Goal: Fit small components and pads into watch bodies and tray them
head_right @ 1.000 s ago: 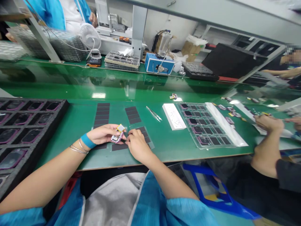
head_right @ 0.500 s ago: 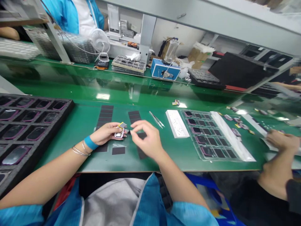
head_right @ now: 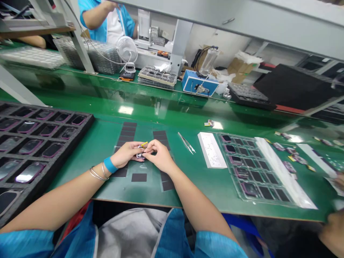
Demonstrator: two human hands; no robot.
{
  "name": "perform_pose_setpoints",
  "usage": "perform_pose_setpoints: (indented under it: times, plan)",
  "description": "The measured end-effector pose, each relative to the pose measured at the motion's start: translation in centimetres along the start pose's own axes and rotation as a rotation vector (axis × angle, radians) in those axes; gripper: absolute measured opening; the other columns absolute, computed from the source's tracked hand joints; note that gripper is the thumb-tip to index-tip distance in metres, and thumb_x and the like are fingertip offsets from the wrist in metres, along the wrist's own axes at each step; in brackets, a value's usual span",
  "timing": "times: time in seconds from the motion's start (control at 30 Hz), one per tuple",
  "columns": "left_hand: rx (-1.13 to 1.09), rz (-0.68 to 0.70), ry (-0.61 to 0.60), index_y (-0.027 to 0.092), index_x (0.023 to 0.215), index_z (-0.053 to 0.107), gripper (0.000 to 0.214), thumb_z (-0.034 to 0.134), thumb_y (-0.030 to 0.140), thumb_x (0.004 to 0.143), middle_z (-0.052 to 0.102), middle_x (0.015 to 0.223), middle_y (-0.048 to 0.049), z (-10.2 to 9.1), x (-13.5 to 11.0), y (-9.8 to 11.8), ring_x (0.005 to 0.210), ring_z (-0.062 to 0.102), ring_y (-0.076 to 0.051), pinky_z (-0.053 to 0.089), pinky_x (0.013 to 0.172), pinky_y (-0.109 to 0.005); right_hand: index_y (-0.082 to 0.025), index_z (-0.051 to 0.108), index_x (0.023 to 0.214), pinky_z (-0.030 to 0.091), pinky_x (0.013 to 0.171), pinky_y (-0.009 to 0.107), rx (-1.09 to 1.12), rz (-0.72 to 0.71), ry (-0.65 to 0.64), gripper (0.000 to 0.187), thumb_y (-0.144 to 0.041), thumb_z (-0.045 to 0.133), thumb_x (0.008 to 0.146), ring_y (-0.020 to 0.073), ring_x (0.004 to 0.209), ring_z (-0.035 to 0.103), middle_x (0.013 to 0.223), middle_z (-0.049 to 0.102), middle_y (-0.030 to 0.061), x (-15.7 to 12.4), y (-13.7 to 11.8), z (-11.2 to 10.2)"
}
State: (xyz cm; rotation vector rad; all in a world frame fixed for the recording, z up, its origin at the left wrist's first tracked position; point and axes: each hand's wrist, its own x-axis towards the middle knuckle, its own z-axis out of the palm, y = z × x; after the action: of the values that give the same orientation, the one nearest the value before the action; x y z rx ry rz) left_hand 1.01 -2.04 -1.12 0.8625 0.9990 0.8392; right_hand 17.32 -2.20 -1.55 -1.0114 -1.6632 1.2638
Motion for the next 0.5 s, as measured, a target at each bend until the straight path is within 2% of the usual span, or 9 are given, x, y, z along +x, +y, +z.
perform_pose_setpoints:
  times: [0.13,0.5]
  plan:
    - [0.005,-0.007,-0.008,0.012,0.093,0.068,0.033,0.075,0.023,0.062,0.068,0.079,-0.0069,-0.01,0.0,-0.04,0.062,0.063,-0.013,0.056,0.057,-0.026,-0.02,0.046,0.078,0.048,0.068,0.029,-0.073,-0.022,0.018,0.022,-0.022,0.066,0.069,0.0131,0.069,0.061,0.078,0.065,-0.0001,0.01,-0.01,0.27]
    - [-0.009,0.008,-0.012,0.011,0.086,0.068,0.03,0.075,0.022,0.059,0.066,0.073,-0.0049,-0.08,0.08,-0.18,0.059,0.061,-0.012,0.056,0.056,-0.025,-0.021,0.046,0.077,0.047,0.066,0.027,-0.229,-0.112,0.057,0.017,-0.015,0.062,0.072,0.0128,0.066,0.061,0.076,0.063,-0.0016,-0.42,-0.58,0.72]
